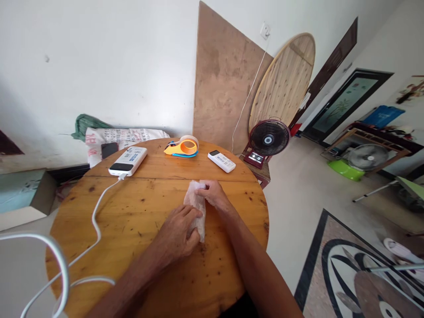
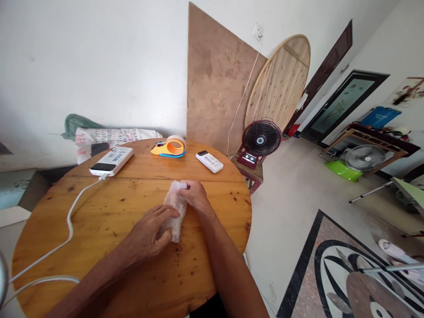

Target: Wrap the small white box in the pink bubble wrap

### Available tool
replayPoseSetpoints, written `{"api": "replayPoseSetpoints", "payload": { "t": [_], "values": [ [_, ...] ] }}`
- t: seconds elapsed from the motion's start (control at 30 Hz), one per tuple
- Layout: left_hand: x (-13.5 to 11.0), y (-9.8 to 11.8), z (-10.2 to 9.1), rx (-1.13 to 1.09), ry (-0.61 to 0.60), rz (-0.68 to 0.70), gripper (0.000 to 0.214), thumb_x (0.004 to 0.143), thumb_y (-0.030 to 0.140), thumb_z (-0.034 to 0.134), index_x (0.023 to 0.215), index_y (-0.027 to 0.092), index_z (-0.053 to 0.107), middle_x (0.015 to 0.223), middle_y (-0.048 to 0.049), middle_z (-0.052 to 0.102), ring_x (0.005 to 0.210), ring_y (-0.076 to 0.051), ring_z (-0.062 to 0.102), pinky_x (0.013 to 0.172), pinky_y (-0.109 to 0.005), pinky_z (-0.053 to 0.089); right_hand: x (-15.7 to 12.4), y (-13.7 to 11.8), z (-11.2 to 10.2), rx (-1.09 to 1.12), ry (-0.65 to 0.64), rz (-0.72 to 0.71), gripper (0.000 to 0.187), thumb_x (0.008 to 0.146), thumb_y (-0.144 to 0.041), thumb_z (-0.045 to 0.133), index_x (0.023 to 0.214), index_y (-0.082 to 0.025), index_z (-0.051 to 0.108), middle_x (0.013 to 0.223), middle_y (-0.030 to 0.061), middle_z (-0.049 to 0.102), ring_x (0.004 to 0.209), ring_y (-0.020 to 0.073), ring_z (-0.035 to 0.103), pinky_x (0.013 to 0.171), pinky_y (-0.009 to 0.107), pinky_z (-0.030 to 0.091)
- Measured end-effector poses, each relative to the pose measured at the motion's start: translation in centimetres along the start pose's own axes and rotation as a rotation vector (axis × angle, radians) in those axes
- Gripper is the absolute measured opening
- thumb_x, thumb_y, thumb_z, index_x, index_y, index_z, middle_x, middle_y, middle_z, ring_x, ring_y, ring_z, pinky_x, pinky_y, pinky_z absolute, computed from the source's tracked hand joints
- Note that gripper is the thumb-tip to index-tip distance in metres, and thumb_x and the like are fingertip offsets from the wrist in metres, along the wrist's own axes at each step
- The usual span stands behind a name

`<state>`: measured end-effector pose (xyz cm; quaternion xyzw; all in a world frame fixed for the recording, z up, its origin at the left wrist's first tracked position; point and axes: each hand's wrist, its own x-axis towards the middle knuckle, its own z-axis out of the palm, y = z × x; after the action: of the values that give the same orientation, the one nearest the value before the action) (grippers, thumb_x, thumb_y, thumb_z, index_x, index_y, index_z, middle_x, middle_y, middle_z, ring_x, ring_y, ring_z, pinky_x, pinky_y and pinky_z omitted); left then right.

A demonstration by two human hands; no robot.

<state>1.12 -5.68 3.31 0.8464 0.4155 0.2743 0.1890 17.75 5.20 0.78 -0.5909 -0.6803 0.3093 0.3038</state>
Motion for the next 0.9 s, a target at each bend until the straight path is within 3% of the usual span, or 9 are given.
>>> {"api": "replayPoseSetpoints", "payload": {
  "t": [0.2, 0.37, 0.5, 0.63, 0.77, 0.9],
  "values": [
    [0.0, -0.1, 0.0, 0.016, 0.019, 0.034, 0.038, 0.066, 0.008, 0.043, 0.100, 0.016, 0.058, 0.105, -0.0093, 0.061, 0.102, -0.022, 0.054, 0.091, -0.037, 0.045, -0.5, -0.7, 0.3, -0.141, 0.099, 0.012, 0.015, 0.066, -0.032, 0.057, 0.059, -0.019, 0.054, 0.055, -0.0068, 0.044, 0.055, 0.0089, 0.037, 0.050, 0.020, 0.025],
    [0.0, 0.9, -0.3, 0.201, 0.032, 0.029, 0.033, 0.069, 0.011, 0.048, 0.098, 0.018, 0.061, 0.115, -0.0096, 0.059, 0.105, -0.029, 0.050, 0.090, -0.046, 0.043, -0.9, -1.0, 0.5, -0.263, 0.119, 0.003, 0.011, 0.066, -0.028, 0.057, 0.060, -0.020, 0.053, 0.056, -0.0055, 0.048, 0.054, 0.0097, 0.036, 0.050, 0.023, 0.022],
    [-0.2, 2.5, -0.7, 0.348, -0.023, -0.050, 0.025, 0.073, 0.012, 0.048, 0.092, 0.019, 0.063, 0.103, -0.0087, 0.063, 0.094, -0.028, 0.053, 0.084, -0.046, 0.045, -1.0, -1.2, 0.5, -0.293, 0.105, 0.011, 0.012, 0.067, -0.031, 0.057, 0.062, -0.020, 0.055, 0.058, -0.0043, 0.050, 0.055, 0.0106, 0.036, 0.051, 0.024, 0.021],
    [-0.5, 2.8, -0.7, 0.352, -0.076, -0.086, 0.027, 0.079, 0.013, 0.044, 0.099, 0.020, 0.061, 0.100, -0.0069, 0.065, 0.090, -0.026, 0.058, 0.081, -0.042, 0.047, -1.1, -1.3, 0.4, -0.304, 0.118, 0.018, 0.013, 0.068, -0.031, 0.057, 0.062, -0.020, 0.055, 0.059, -0.0036, 0.052, 0.056, 0.0111, 0.038, 0.052, 0.024, 0.023],
    [-1.0, 2.0, -0.3, 0.261, -0.042, -0.123, 0.032, 0.082, 0.015, 0.043, 0.108, 0.022, 0.060, 0.114, -0.0066, 0.063, 0.095, -0.023, 0.062, 0.080, -0.037, 0.049, -1.2, -0.9, 0.2, -0.200, 0.137, 0.001, 0.016, 0.068, -0.032, 0.058, 0.060, -0.019, 0.051, 0.057, -0.0050, 0.047, 0.057, 0.0105, 0.037, 0.052, 0.022, 0.024],
    [-1.3, 1.7, 0.2, 0.240, 0.007, -0.132, 0.034, 0.082, 0.017, 0.043, 0.111, 0.022, 0.060, 0.118, -0.0073, 0.062, 0.100, -0.024, 0.061, 0.084, -0.038, 0.049, -1.1, -0.7, -0.3, 0.116, 0.077, -0.053, 0.023, 0.067, -0.035, 0.058, 0.058, -0.019, 0.044, 0.058, -0.0065, 0.039, 0.058, 0.0090, 0.035, 0.054, 0.020, 0.028]
  ]
}}
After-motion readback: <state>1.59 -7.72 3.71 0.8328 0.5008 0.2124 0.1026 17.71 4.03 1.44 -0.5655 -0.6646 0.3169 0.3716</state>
